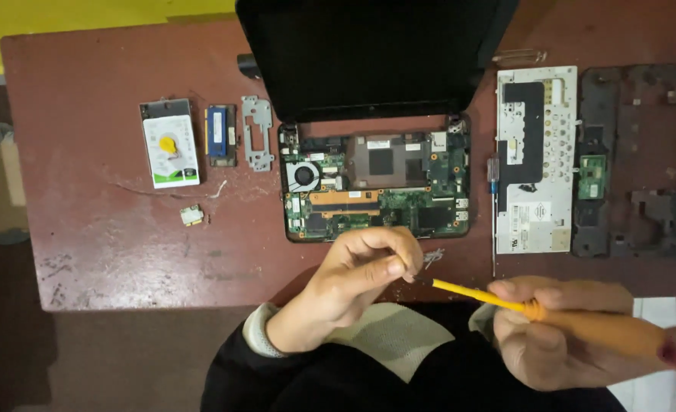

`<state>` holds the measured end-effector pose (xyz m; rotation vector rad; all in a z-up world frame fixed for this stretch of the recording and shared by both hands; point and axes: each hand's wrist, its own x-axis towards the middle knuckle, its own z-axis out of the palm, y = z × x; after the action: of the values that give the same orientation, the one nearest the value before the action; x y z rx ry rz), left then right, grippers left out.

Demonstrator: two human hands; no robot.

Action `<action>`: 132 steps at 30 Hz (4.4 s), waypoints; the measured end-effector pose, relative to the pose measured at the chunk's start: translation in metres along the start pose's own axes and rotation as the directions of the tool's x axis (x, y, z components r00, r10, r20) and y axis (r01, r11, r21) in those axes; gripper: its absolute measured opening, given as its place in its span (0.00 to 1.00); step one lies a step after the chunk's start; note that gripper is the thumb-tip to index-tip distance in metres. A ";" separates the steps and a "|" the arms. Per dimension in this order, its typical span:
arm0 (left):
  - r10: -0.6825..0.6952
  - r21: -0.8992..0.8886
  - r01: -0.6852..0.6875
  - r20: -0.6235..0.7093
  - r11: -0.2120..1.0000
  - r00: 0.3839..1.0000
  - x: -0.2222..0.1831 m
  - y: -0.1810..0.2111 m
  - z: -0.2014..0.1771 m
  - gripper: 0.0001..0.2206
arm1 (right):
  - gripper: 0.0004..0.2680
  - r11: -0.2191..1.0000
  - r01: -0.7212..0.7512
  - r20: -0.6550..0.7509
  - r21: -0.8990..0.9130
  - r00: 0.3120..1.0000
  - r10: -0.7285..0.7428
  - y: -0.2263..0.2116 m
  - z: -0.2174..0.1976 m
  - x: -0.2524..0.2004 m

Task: Securing various components onto a laptop motherboard using a screwdriver and manual placement.

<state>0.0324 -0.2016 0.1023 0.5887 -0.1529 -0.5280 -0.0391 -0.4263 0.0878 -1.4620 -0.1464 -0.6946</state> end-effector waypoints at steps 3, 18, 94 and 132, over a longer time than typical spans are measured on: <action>0.014 -0.061 -0.011 0.040 0.998 0.999 0.000 -0.001 0.007 0.03 | 0.33 0.998 0.035 -0.085 -0.052 0.996 -0.039 0.008 -0.003 -0.011; 0.116 0.069 -0.112 -0.058 0.991 0.992 -0.009 -0.010 0.007 0.02 | 0.07 0.975 0.013 0.154 -0.221 0.988 0.022 -0.042 0.027 0.012; 0.332 0.973 -0.035 0.112 -0.230 0.937 -0.036 0.037 -0.083 0.33 | 0.19 0.380 0.742 0.830 -0.553 0.531 0.171 0.010 0.130 0.061; 0.166 0.949 -0.254 0.224 0.188 0.960 -0.025 0.066 -0.100 0.22 | 0.04 0.574 0.650 0.838 -0.497 0.532 0.123 -0.010 0.166 0.060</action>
<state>0.0676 -0.0935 0.0575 1.8226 -0.6796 -0.0854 0.0562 -0.2904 0.1492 -2.6301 -0.9716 -0.2521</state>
